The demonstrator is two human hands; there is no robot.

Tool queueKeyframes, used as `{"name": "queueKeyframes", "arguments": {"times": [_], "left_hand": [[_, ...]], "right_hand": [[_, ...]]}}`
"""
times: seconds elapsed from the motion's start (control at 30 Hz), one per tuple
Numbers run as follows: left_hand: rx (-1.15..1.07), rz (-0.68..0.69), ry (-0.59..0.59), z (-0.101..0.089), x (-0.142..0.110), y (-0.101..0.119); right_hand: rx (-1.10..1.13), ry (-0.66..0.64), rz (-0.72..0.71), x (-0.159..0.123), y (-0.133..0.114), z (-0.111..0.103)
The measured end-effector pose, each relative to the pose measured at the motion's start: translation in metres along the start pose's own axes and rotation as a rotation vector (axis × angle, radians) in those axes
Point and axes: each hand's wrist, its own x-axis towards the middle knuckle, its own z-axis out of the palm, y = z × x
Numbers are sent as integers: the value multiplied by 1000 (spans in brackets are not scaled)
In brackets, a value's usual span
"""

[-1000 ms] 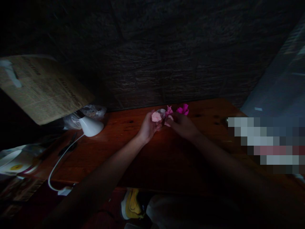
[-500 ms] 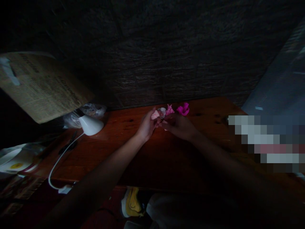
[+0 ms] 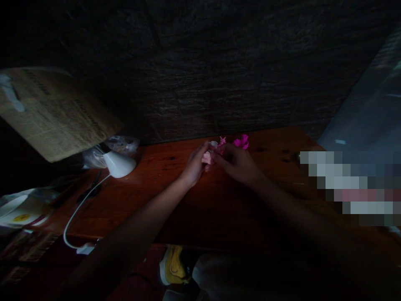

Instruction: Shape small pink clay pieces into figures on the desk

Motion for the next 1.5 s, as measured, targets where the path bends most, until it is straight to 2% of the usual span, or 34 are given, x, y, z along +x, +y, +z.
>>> {"name": "queueKeyframes", "arguments": {"times": [0.13, 0.3, 0.4, 0.5, 0.7, 0.93, 1.17, 1.37, 1.5], "left_hand": [[103, 1, 11, -1, -3, 0], [230, -83, -133, -2, -7, -3], [223, -81, -145, 0, -8, -1], [259, -19, -146, 3, -9, 2], [399, 72, -193, 4, -11, 0], [329, 46, -190, 5, -11, 0], [338, 131, -182, 3, -11, 0], [300, 105, -199, 1, -10, 4], [370, 91, -222, -1, -11, 2]], "right_hand": [[83, -137, -59, -3, -7, 4], [-115, -195, -116, -6, -6, 4], [-180, -192, -164, -6, -6, 3], [-184, -145, -158, -5, -8, 1], [-164, 68, -20, -4, -5, -2], [-157, 173, -7, -5, -15, 0], [30, 79, 42, -5, -15, 3], [-4, 6, -24, -5, -8, 3], [21, -76, -26, -4, -11, 2]]}}
